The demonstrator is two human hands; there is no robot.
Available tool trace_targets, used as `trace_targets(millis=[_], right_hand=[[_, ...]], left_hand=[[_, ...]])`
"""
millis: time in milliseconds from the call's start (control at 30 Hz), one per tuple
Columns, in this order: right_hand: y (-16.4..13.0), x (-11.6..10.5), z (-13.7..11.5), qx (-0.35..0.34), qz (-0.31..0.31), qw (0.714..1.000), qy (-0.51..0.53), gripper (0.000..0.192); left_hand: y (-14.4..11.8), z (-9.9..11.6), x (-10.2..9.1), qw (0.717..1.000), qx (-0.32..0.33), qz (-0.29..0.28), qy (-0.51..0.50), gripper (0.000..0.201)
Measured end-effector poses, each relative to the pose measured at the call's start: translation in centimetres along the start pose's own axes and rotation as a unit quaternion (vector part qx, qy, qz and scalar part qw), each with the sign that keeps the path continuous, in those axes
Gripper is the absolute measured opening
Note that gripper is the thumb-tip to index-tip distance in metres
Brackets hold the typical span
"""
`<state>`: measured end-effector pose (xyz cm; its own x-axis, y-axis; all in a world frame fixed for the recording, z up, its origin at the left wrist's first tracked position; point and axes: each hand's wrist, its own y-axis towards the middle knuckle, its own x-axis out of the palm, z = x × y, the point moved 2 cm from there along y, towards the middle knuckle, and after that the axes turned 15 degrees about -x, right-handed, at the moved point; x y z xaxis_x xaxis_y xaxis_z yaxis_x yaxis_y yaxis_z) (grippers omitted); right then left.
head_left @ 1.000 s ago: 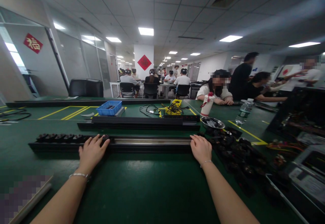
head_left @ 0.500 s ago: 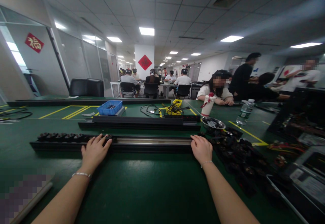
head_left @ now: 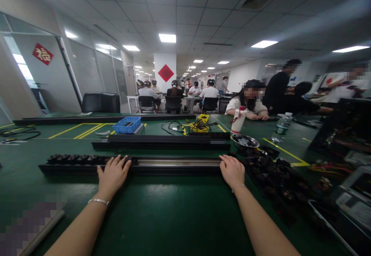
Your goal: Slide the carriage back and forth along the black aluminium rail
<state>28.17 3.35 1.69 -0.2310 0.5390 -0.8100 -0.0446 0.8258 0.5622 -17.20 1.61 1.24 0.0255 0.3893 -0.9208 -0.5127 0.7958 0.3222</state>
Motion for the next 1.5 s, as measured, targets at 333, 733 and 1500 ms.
trace_targets(millis=[333, 733, 1500], right_hand=[[0.0, 0.0, 0.0, 0.001, -0.009, 1.000, -0.012, 0.041], [0.0, 0.0, 0.0, 0.000, -0.002, 1.000, -0.013, 0.039], [0.0, 0.1, 0.0, -0.006, 0.002, 1.000, -0.005, 0.039]], left_hand=[[-0.3, 0.4, -0.2, 1.000, 0.012, 0.011, -0.005, 0.053], [-0.4, 0.5, 0.2, 0.998, 0.057, 0.018, 0.021, 0.050], [-1.1, 1.5, -0.4, 0.998, 0.060, 0.017, 0.015, 0.049]])
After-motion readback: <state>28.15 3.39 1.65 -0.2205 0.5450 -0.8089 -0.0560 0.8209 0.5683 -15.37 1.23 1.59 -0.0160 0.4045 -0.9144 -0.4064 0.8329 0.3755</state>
